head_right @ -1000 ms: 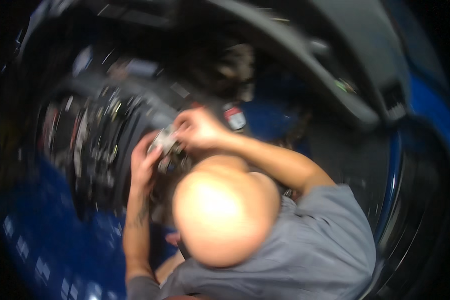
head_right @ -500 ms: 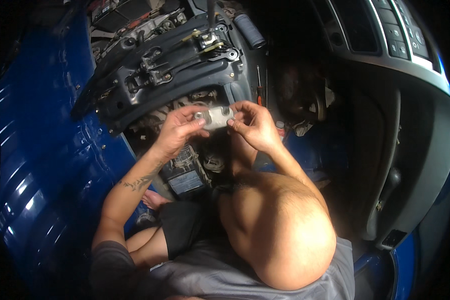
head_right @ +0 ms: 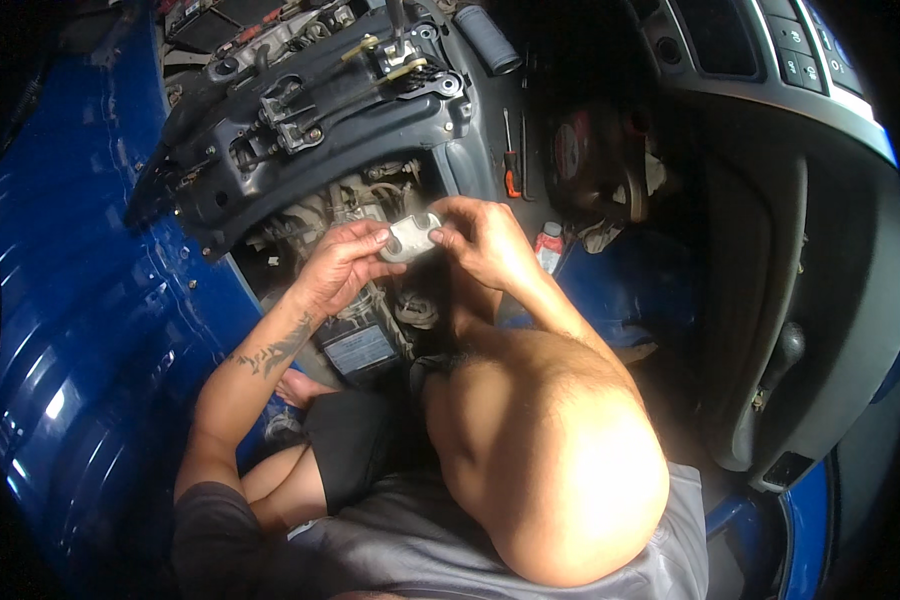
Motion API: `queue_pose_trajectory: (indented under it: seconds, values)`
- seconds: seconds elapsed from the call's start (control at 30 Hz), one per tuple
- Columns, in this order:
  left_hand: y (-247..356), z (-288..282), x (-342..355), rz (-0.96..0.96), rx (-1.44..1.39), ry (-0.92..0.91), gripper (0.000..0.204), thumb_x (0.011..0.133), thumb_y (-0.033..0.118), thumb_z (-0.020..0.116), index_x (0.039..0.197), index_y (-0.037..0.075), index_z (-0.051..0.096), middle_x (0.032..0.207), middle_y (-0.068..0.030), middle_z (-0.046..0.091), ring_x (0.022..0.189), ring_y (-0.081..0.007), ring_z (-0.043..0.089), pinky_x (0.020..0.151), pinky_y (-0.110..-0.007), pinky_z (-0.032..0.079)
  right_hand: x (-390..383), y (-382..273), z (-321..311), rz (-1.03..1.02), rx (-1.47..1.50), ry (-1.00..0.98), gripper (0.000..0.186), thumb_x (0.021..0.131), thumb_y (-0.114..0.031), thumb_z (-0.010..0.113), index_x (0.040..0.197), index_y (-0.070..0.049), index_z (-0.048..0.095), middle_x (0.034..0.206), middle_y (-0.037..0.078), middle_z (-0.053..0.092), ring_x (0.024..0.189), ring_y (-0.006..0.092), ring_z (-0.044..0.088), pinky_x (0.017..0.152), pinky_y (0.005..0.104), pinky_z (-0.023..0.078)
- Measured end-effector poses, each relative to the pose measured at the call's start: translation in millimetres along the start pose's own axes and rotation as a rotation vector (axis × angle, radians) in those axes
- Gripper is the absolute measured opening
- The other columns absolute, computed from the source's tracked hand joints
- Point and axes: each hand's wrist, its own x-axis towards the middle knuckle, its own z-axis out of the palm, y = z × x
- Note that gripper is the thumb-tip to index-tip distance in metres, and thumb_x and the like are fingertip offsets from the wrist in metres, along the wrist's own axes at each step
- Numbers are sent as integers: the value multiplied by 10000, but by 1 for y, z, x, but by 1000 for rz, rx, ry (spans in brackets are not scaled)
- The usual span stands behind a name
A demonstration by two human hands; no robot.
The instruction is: The person removes a metal bracket from the engine compartment of a blue vehicle using a socket wrench and then detaches cables from the bracket by hand.
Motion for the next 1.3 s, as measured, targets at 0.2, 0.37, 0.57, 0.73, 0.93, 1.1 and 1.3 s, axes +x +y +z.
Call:
queue_pose_trajectory:
  seconds: [0.2, 0.37, 0.57, 0.73, 0.93, 1.1, 1.3]
  values:
    - [-13, -7, -2, -62, -56, -17, 180, 922, 129, 558, 1054, 8, 573, 1075, -138, 622, 964, -223, 627, 847, -410, 534, -6, 6, 4, 38, -50, -36, 215, 809, -81, 670, 1014, -18, 655, 741, 117, 646, 698, 190, 624, 697, 331, 494]
    - [-13, -9, 6, -104, -158, -154, 195, 925, 119, 545, 1074, -6, 548, 1122, -167, 606, 1063, -293, 602, 927, -420, 505, -4, 19, 4, -37, 109, 40, 217, 821, -68, 653, 1034, -27, 662, 822, 111, 677, 752, 181, 643, 734, 323, 507]
    - [-15, -4, 8, -182, -15, -269, 297, 909, 103, 581, 1168, -8, 490, 1183, -167, 581, 1134, -319, 573, 965, -408, 485, 0, 13, -6, -56, 170, -53, 224, 856, -58, 611, 1070, -10, 658, 945, 120, 689, 887, 175, 648, 817, 304, 504]
    - [-14, 4, 6, -185, 12, -312, 405, 905, 108, 595, 1260, -2, 435, 1204, -151, 568, 1139, -295, 574, 962, -393, 485, -3, 12, -4, -72, 246, -73, 229, 856, -47, 602, 1075, -3, 653, 937, 83, 693, 840, 139, 638, 807, 292, 518]
    - [-15, 6, 12, -116, 44, -274, 539, 859, 30, 627, 1328, -5, 363, 1245, -149, 543, 1133, -295, 574, 978, -383, 471, -3, 24, -3, 88, 396, -31, 190, 869, -60, 627, 1035, 31, 625, 848, 64, 655, 795, 102, 610, 756, 256, 506]
    - [-14, 12, 11, -108, 56, -397, 639, 835, 39, 645, 1388, 8, 326, 1294, -163, 506, 1149, -313, 560, 998, -398, 449, -4, 26, -9, 133, 614, -185, 149, 865, -22, 636, 1001, 37, 634, 814, 37, 647, 753, 88, 594, 702, 234, 498]
    - [-15, 12, 16, -159, 83, -231, 460, 915, 145, 594, 1314, -6, 420, 1197, -117, 570, 1101, -226, 583, 845, -319, 534, 0, 21, -11, 105, 402, -185, 211, 859, -53, 645, 1059, 15, 650, 807, 49, 665, 734, 90, 600, 707, 239, 501]
